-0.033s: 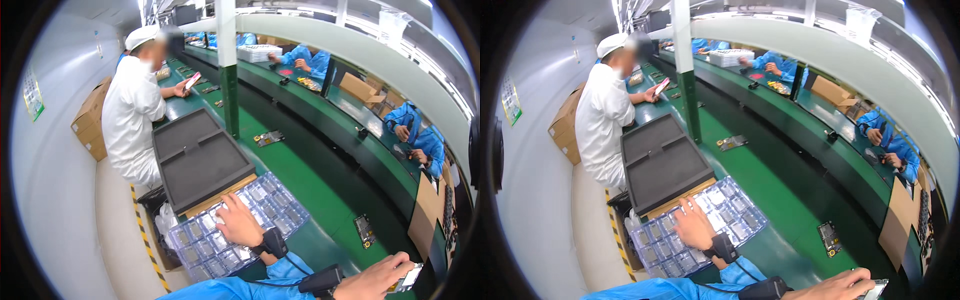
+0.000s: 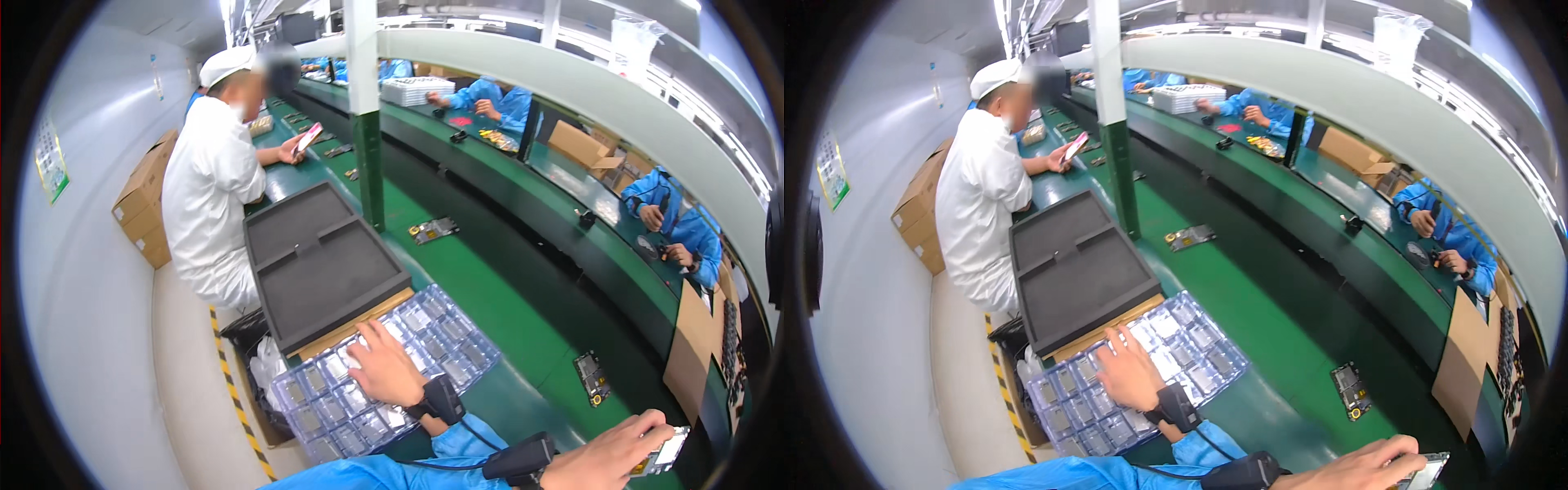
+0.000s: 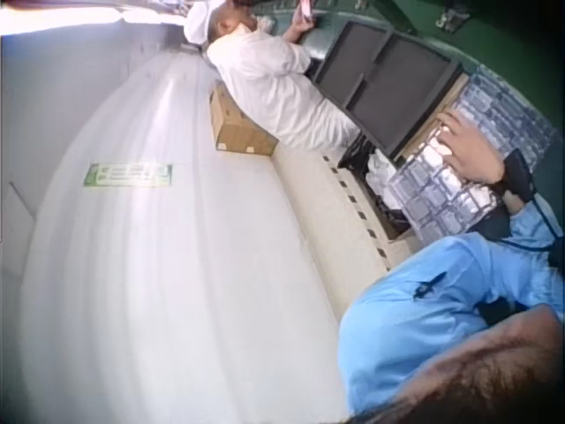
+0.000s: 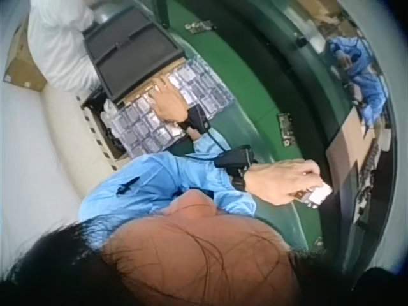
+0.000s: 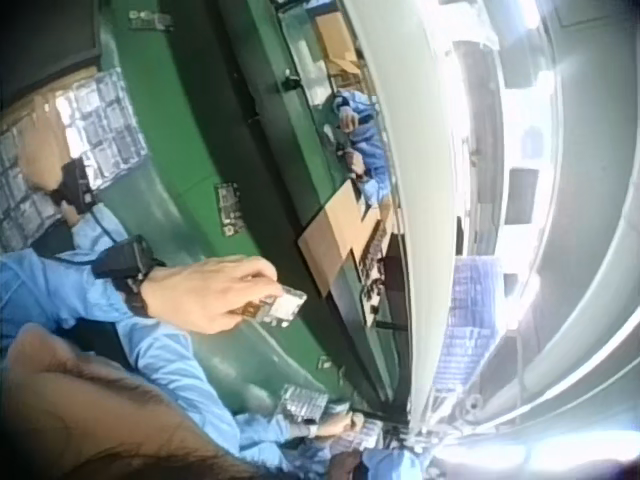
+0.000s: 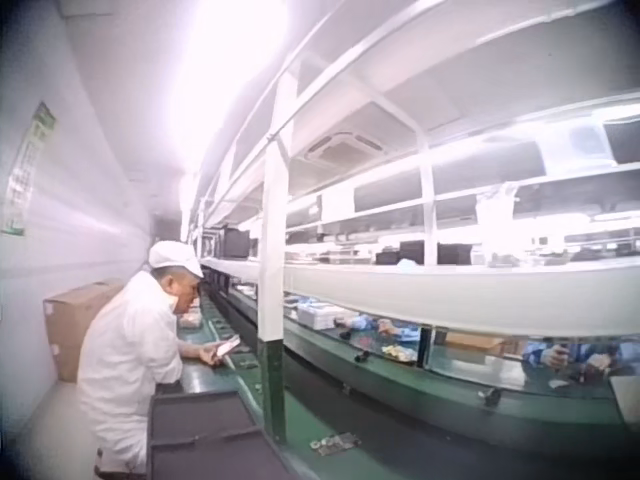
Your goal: The recorder is assembling and organizing electronic circuit boards on an industrial assembly line, placing them in trays and moving trays between shelves.
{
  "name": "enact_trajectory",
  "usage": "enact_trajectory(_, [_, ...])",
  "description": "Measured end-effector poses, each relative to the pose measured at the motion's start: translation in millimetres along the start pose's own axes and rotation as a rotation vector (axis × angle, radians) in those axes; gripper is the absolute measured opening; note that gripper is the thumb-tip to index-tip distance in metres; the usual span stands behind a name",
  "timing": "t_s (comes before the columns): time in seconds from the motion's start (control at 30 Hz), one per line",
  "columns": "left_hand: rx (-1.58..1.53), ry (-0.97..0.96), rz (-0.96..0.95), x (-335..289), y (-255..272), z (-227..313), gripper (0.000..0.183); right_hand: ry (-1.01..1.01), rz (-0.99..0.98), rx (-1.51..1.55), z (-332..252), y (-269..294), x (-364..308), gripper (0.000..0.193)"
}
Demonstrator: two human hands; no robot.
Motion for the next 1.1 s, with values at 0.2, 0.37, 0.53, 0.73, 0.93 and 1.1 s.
enact_trajectory(0.2, [0.024,0.067,-0.035,2.6,1.1,-1.6,0.048,-0.024,-0.053,0.037,12.3,-11.5,3.5,0.029])
enact_trajectory(0.37, [0.047,0.063,-0.062,2.2,-8.2,-5.4,0.048,-0.043,-0.090,0.041,20.1,-10.3,-0.5,0.029])
enact_trajectory(0.53, [0.059,0.066,-0.080,3.0,-12.5,-7.0,0.049,-0.058,-0.108,0.072,28.4,-24.5,-1.7,0.030])
enact_trajectory(0.73, [0.066,0.181,-0.088,4.6,-5.9,-13.1,0.053,-0.091,-0.121,0.135,36.5,-25.7,-9.3,0.031])
enact_trajectory(0.93, [0.033,0.129,-0.044,8.8,6.3,-6.2,0.053,-0.167,-0.085,0.322,50.3,-10.0,-15.8,0.032])
enact_trajectory(1.1, [0.001,0.076,-0.014,7.2,9.4,-36.8,0.067,-0.298,0.526,0.971,67.1,42.8,-61.2,0.020])
Point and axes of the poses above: each hand's wrist, its own x-axis towards the middle knuckle, its own y-axis out of the back of the hand, z = x × y, the point moved 8 cm from there along x, towards the middle knuckle, and after that the axes turned 10 degrees about y, right-handed, at the moved point
